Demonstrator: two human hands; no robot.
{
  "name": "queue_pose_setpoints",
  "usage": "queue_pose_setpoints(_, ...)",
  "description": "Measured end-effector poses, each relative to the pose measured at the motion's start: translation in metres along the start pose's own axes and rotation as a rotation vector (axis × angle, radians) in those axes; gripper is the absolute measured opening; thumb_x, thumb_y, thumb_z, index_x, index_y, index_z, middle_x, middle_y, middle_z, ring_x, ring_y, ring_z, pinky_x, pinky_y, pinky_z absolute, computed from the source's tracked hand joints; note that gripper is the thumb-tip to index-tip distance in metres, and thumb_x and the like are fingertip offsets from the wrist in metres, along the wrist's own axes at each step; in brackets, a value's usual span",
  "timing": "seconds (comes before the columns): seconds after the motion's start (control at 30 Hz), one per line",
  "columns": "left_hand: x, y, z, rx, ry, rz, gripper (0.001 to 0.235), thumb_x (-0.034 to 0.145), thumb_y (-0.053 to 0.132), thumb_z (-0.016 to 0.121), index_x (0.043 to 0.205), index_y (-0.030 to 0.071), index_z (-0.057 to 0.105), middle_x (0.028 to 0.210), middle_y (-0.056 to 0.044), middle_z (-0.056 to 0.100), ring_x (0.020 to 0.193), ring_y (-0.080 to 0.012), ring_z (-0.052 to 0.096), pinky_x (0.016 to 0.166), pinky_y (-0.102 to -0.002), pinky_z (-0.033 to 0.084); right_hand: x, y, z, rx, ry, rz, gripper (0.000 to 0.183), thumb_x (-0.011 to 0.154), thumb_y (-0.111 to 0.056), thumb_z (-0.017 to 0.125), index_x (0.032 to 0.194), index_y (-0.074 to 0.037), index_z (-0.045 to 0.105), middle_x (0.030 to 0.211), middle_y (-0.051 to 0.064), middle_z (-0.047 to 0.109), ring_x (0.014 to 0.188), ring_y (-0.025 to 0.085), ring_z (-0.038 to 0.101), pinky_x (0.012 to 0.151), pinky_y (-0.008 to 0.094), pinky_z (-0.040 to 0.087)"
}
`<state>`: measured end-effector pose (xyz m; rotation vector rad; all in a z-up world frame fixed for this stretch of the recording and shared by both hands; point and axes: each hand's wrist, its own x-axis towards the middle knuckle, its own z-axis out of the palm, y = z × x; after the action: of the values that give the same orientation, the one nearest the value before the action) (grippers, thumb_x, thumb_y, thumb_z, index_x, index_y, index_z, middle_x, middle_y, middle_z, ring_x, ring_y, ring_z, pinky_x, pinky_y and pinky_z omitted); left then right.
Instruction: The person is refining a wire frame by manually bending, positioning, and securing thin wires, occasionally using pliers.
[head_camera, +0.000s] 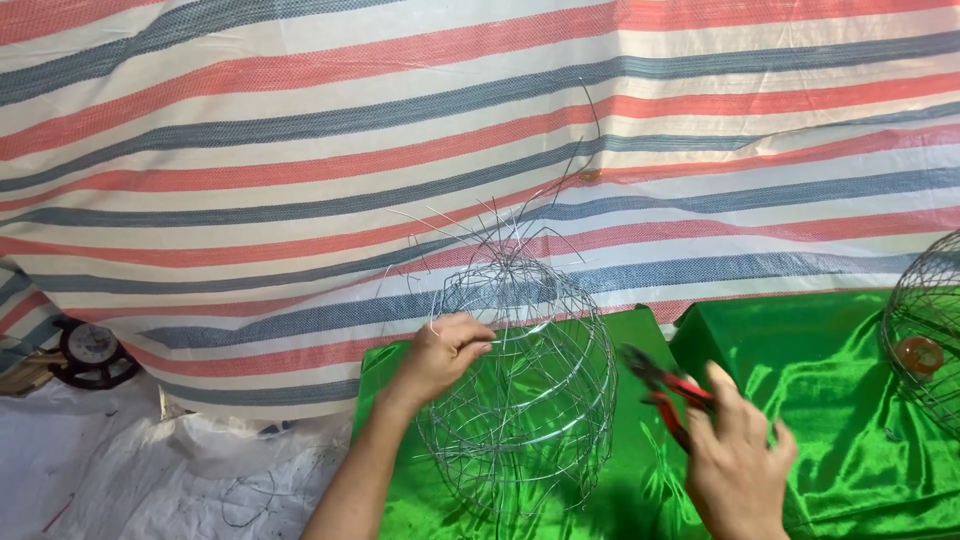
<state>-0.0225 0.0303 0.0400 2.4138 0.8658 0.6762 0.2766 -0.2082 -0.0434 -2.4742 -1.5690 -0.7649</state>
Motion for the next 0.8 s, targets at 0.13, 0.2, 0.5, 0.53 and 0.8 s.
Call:
queue_pose_setpoints(0.13,-0.008,-0.023,0.031,0.315,0.227,0.236,0.028,0.083,0.009,0.079,0.110,0.006,0.072,0.104,-0.010,0.073,0.099,-0.0222,0.067,0.088,-0.029,0.061,-0.062,0.012,0.102,0.162,-0.221,0.211,0.061,0.082,-0.037,0.064,0.141,-0.033,0.050,0.161,0.000,0.040,0.107,0.032,0.062,0.078,0.055,0.059)
queue_pose_setpoints(0.2,-0.013,-0.031,0.042,0.391,0.407,0.316,0.024,0.084,0.004,0.079,0.107,0.003,0.074,0.102,-0.014,0.074,0.094,-0.0239,0.070,0.084,-0.028,0.064,-0.078,0.010,0.131,0.128,-0.787,0.287,0.063,0.086,-0.028,0.073,0.142,-0.037,0.047,0.168,-0.003,0.025,0.135,0.024,0.049,0.105,0.055,0.054)
queue_pose_setpoints(0.5,-0.022,-0.036,0.045,0.311,0.515,0.334,0.026,0.083,0.001,0.080,0.107,-0.003,0.071,0.103,-0.019,0.072,0.095,-0.0286,0.071,0.089,-0.031,0.063,-0.107,0.015,0.203,-0.059,-0.972,0.212,0.073,0.070,-0.070,0.086,0.133,-0.051,0.053,0.165,-0.020,0.024,0.131,0.015,0.046,0.107,0.043,0.044)
queue_pose_setpoints(0.53,-0.022,-0.033,0.044,0.311,0.513,0.334,0.026,0.083,0.001,0.080,0.107,-0.003,0.071,0.103,-0.019,0.072,0.095,-0.0286,0.071,0.089,-0.031,0.063,-0.096,0.014,0.187,-0.059,-0.974,0.212,0.073,0.070,-0.070,0.086,0.133,-0.051,0.053,0.165,-0.020,0.024,0.131,0.015,0.046,0.107,0.043,0.044)
queue_pose_setpoints(0.8,-0.015,-0.011,0.032,0.166,0.364,0.299,0.026,0.092,0.005,0.065,0.117,0.003,0.070,0.104,-0.013,0.076,0.097,-0.0240,0.070,0.086,-0.035,0.060,0.009,-0.050,0.047,0.716,-0.059,-0.327,0.043,0.085,-0.043,0.071,0.126,-0.029,0.070,0.130,-0.005,0.069,0.108,0.019,0.060,0.087,0.036,0.057)
